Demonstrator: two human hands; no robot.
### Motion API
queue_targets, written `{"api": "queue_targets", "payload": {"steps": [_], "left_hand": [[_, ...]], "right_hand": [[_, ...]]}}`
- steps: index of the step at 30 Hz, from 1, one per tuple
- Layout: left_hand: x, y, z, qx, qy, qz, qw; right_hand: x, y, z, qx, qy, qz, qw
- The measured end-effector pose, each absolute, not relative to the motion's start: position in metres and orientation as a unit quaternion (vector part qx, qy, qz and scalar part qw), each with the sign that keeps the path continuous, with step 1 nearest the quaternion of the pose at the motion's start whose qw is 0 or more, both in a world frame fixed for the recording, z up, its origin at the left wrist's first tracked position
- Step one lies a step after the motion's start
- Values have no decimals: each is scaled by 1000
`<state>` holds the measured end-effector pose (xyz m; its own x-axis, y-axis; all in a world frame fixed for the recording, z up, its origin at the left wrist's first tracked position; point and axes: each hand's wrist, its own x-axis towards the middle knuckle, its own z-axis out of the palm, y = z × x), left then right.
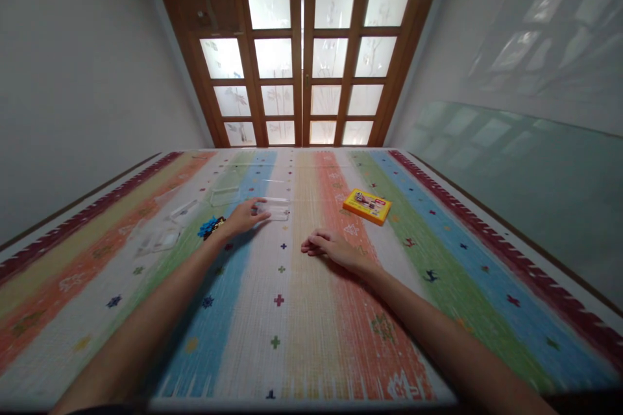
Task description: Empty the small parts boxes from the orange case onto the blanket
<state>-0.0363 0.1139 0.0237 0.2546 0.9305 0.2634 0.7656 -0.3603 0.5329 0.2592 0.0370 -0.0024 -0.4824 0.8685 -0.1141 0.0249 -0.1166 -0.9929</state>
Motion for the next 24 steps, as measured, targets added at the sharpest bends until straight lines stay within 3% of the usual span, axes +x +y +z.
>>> {"api": "queue_targets", "payload": {"steps": [6, 14, 24], "left_hand": [[-18, 105, 19, 811, 533, 242, 31], [4, 113, 15, 832, 536, 141, 9], [-24, 146, 19, 781, 608, 141, -23]], "right_hand": [[259, 37, -5, -385, -573, 641, 335], [259, 34, -1, -385, -603, 615, 332], [260, 32, -2, -392, -603, 611, 330]]}}
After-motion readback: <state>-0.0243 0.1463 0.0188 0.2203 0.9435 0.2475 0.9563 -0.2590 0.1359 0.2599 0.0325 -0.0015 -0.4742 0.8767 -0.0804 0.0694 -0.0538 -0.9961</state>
